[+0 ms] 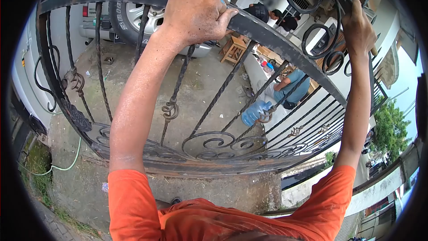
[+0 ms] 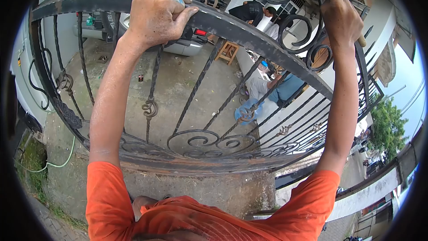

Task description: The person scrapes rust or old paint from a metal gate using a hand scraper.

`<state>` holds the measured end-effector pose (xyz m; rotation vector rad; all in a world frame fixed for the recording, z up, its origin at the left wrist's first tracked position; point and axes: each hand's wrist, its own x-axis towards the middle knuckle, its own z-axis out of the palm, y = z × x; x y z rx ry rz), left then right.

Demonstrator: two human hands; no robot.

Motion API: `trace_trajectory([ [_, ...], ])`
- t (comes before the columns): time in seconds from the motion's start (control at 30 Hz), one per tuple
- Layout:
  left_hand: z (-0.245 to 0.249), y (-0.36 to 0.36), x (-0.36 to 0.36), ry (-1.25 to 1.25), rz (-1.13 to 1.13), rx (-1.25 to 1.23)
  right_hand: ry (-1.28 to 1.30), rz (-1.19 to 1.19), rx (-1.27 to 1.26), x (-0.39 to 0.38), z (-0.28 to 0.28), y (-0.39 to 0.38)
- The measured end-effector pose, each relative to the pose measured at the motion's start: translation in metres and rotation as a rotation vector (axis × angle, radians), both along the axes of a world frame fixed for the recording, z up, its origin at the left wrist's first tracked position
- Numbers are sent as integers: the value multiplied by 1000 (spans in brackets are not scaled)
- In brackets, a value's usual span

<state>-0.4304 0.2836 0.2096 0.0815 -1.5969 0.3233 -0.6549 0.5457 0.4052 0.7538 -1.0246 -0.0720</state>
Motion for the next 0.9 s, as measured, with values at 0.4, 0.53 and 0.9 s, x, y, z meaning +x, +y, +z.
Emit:
trace_trajectory([
  [0.4, 1, 2, 3, -19, 2, 1, -210, 285, 78, -16, 4, -10],
  [0.53, 1, 0, 4, -24, -19, -6, 43, 12, 41, -5, 3, -2],
  [0.9, 4, 6, 10, -146, -18, 44, -243, 307, 161, -13, 29, -6],
])
